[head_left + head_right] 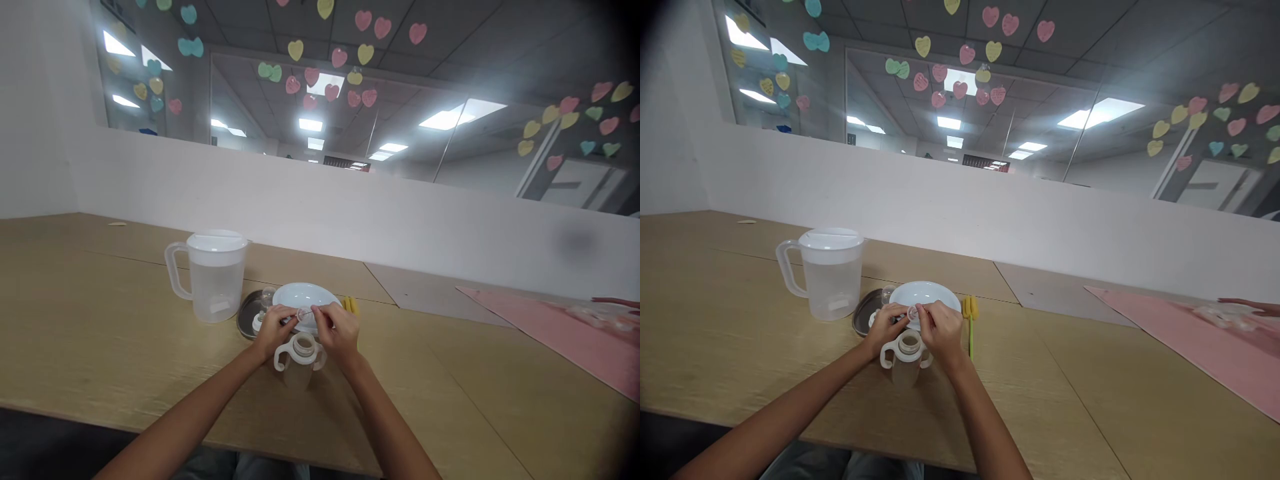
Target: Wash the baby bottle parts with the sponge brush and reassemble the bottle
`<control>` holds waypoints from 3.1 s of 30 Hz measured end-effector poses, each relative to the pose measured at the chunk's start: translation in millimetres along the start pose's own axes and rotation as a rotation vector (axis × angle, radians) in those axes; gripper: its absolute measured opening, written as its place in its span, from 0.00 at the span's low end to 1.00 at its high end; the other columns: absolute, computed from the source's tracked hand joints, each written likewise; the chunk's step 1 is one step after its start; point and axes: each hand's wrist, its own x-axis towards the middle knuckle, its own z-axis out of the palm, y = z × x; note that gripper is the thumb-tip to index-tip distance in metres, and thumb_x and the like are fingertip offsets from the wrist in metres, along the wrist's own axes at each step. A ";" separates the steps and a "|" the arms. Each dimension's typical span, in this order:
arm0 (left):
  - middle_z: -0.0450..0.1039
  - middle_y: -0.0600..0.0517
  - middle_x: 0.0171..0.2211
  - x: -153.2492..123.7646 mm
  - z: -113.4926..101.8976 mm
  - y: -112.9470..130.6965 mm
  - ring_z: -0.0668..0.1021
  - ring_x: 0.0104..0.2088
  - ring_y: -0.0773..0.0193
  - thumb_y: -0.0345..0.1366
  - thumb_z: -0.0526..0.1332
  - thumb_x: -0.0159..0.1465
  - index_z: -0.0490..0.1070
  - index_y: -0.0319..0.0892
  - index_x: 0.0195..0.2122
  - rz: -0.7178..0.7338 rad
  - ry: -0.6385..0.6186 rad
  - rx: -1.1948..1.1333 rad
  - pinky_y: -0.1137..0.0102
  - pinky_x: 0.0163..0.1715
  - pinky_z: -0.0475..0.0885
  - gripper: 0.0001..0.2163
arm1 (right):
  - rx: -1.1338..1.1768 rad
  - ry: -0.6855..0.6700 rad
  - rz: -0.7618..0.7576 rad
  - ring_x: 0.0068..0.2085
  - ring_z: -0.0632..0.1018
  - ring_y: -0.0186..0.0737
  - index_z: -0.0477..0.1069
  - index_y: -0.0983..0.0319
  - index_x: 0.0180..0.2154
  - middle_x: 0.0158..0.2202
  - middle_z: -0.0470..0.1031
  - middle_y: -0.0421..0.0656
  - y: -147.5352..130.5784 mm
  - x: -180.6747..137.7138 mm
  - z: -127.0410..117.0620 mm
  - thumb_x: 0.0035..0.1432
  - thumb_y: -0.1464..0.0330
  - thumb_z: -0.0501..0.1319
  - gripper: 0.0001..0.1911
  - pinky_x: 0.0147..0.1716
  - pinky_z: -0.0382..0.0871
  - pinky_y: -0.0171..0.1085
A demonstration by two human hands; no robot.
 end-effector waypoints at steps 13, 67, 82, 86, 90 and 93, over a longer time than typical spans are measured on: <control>0.79 0.50 0.35 -0.2 2.2 2.4 0.77 0.37 0.61 0.38 0.58 0.62 0.77 0.45 0.37 0.011 -0.005 0.012 0.65 0.45 0.62 0.09 | -0.152 0.210 -0.124 0.19 0.63 0.28 0.65 0.62 0.27 0.18 0.64 0.35 -3.1 -4.7 -1.7 0.57 0.74 0.58 0.07 0.19 0.53 0.31; 0.78 0.48 0.37 63.5 -23.6 6.0 0.76 0.40 0.57 0.29 0.55 0.61 0.77 0.46 0.37 0.138 -0.134 0.396 0.64 0.45 0.65 0.11 | 0.243 0.541 0.891 0.17 0.66 0.27 0.58 0.61 0.32 0.22 0.67 0.35 71.8 -35.3 19.4 0.58 0.50 0.51 0.19 0.18 0.62 0.30; 0.72 0.52 0.17 85.5 14.5 4.7 0.74 0.26 0.62 0.21 0.63 0.47 0.75 0.42 0.18 0.109 -0.487 0.266 0.72 0.32 0.65 0.08 | 0.087 0.442 0.877 0.23 0.69 0.32 0.61 0.61 0.30 0.23 0.67 0.37 73.9 -42.2 22.1 0.59 0.54 0.51 0.17 0.25 0.62 0.32; 0.75 0.54 0.18 78.3 15.0 1.8 0.74 0.23 0.65 0.23 0.61 0.47 0.76 0.42 0.20 0.047 -0.514 0.151 0.75 0.27 0.64 0.08 | -0.053 0.373 0.832 0.29 0.69 0.35 0.63 0.62 0.28 0.26 0.68 0.40 83.3 -47.8 21.9 0.59 0.56 0.51 0.16 0.32 0.62 0.35; 0.78 0.52 0.26 84.8 3.6 -0.9 0.76 0.28 0.65 0.29 0.57 0.54 0.76 0.39 0.28 -0.013 -0.416 0.039 0.75 0.30 0.67 0.08 | -0.092 0.287 0.815 0.30 0.67 0.36 0.64 0.62 0.26 0.26 0.67 0.40 95.4 -56.3 23.5 0.58 0.57 0.49 0.17 0.33 0.60 0.36; 0.77 0.48 0.32 92.4 -13.1 9.5 0.77 0.33 0.64 0.34 0.52 0.59 0.73 0.36 0.36 -0.042 -0.295 -0.055 0.72 0.35 0.70 0.12 | -0.110 0.227 0.792 0.30 0.66 0.37 0.63 0.61 0.24 0.25 0.66 0.40 100.6 -60.5 25.0 0.58 0.57 0.49 0.17 0.33 0.59 0.36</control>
